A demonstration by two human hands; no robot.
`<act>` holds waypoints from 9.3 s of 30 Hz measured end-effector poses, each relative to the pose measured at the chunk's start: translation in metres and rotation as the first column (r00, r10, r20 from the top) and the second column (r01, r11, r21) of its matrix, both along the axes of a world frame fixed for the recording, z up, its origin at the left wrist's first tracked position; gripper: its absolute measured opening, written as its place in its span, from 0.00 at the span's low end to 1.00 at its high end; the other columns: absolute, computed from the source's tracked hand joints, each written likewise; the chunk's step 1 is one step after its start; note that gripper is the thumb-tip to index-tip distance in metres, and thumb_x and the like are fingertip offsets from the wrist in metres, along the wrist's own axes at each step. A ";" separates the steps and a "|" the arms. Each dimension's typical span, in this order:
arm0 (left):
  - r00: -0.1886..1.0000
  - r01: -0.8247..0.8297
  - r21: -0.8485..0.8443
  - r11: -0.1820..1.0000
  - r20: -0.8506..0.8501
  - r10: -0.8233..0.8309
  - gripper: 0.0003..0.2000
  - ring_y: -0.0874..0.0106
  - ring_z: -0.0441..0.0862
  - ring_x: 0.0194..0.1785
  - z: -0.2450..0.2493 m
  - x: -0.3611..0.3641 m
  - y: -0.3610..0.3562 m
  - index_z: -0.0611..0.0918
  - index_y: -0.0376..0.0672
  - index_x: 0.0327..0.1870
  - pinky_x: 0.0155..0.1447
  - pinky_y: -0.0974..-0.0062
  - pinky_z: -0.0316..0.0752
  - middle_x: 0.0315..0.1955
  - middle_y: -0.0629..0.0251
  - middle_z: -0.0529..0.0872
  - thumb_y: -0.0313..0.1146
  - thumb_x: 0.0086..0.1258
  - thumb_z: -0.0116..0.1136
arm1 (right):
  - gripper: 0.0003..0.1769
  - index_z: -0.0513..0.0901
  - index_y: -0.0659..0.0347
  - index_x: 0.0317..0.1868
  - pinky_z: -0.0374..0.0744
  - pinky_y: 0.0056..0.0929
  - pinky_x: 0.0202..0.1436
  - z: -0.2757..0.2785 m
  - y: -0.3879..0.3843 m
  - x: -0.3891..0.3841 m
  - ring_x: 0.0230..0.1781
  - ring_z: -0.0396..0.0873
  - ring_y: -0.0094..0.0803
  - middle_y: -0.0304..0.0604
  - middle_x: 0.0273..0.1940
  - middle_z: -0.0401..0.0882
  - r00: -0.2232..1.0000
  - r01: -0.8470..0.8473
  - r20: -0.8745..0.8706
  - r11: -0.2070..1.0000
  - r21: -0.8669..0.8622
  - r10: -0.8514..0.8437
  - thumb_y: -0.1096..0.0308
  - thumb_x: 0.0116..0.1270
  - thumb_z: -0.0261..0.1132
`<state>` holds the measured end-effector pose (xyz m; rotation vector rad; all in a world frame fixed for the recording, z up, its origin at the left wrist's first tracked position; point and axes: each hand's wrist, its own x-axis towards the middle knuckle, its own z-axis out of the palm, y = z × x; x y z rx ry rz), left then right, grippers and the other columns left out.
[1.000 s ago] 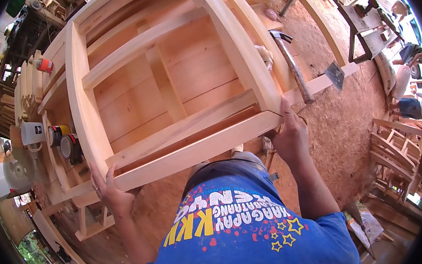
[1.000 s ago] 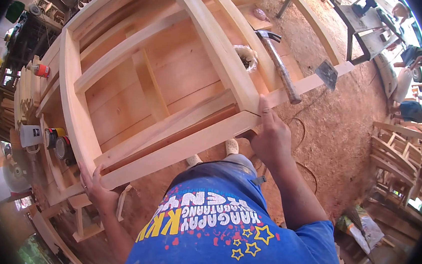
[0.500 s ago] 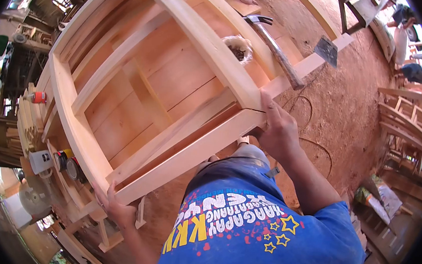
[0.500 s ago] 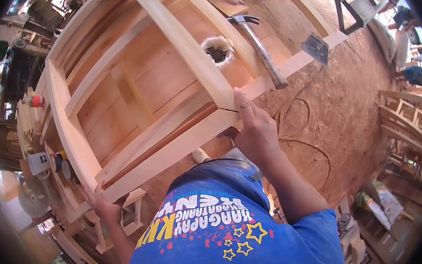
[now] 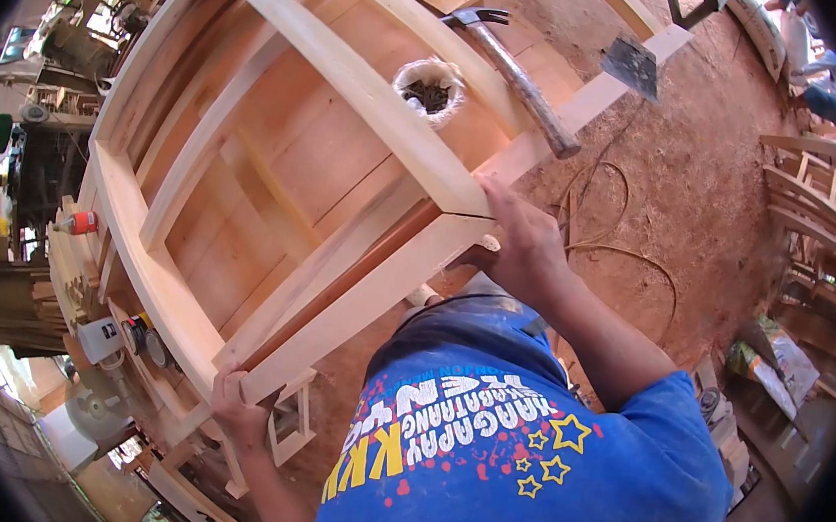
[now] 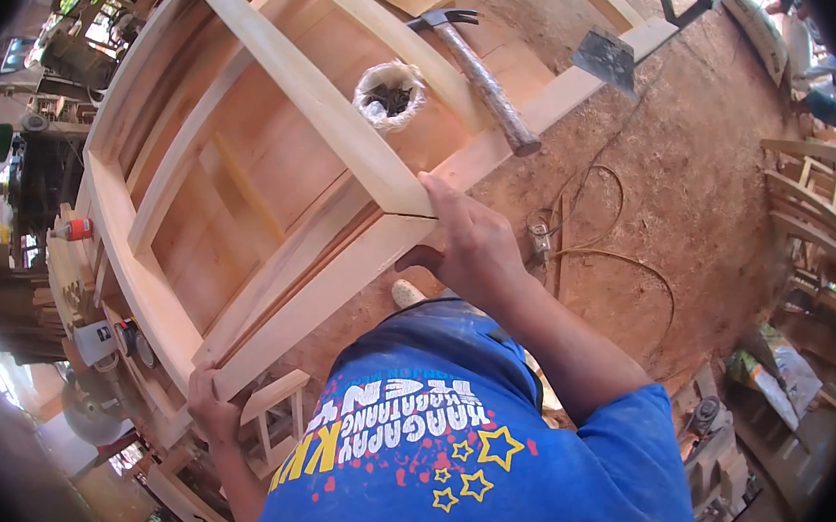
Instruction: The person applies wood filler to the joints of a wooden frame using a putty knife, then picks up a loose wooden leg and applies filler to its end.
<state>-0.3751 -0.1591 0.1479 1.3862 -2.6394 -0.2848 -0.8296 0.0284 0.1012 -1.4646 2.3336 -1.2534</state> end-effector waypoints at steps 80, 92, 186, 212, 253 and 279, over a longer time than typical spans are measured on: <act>0.941 0.330 0.172 0.928 -0.134 -0.310 0.21 0.58 0.80 0.36 0.028 -0.045 -0.032 0.89 0.41 0.50 0.43 0.64 0.76 0.61 0.60 0.92 0.19 0.52 0.64 | 0.26 0.85 0.60 0.62 0.82 0.50 0.70 -0.054 0.018 -0.025 0.67 0.78 0.59 0.54 0.63 0.83 0.993 -0.036 -0.092 0.918 0.394 0.078 0.70 0.62 0.76; 0.947 0.321 0.237 0.917 -0.087 -0.309 0.24 0.59 0.74 0.33 0.028 -0.042 -0.028 0.83 0.44 0.53 0.44 0.63 0.72 0.63 0.58 0.92 0.16 0.51 0.62 | 0.24 0.90 0.56 0.59 0.81 0.47 0.72 -0.031 0.004 -0.029 0.73 0.77 0.51 0.47 0.64 0.87 0.976 -0.123 -0.123 0.915 0.385 0.182 0.70 0.59 0.78; 0.877 0.433 0.070 0.898 -0.264 -0.402 0.07 0.66 0.93 0.45 -0.014 -0.089 -0.015 0.91 0.47 0.41 0.48 0.65 0.83 0.35 0.67 0.94 0.36 0.67 0.68 | 0.14 0.89 0.66 0.57 0.81 0.32 0.62 -0.067 -0.001 -0.065 0.55 0.82 0.30 0.39 0.51 0.87 0.961 0.017 0.271 0.992 0.126 -0.051 0.81 0.73 0.73; 0.799 0.582 0.117 0.805 -0.267 -0.539 0.08 0.71 0.90 0.45 -0.007 -0.083 -0.028 0.90 0.47 0.45 0.49 0.71 0.80 0.39 0.70 0.91 0.37 0.71 0.67 | 0.19 0.84 0.68 0.69 0.80 0.35 0.73 -0.061 0.013 -0.060 0.64 0.85 0.34 0.45 0.64 0.87 0.943 0.144 0.259 0.956 0.255 -0.211 0.77 0.81 0.66; 0.841 0.419 -0.045 0.907 -0.356 -0.407 0.07 0.69 0.92 0.44 -0.031 -0.077 -0.019 0.94 0.48 0.39 0.43 0.67 0.80 0.39 0.67 0.94 0.36 0.65 0.68 | 0.16 0.81 0.65 0.65 0.78 0.43 0.62 -0.072 0.013 -0.083 0.56 0.84 0.42 0.49 0.57 0.88 0.995 0.092 -0.006 0.939 0.332 -0.095 0.66 0.83 0.64; 0.532 -0.514 0.074 0.855 -0.754 0.385 0.35 0.54 0.83 0.63 -0.118 0.117 0.059 0.84 0.39 0.68 0.66 0.55 0.78 0.60 0.58 0.87 0.45 0.61 0.82 | 0.34 0.79 0.58 0.55 0.78 0.51 0.61 0.035 -0.103 0.179 0.54 0.83 0.52 0.49 0.50 0.87 0.705 -0.426 -0.403 0.803 0.416 0.583 0.58 0.54 0.89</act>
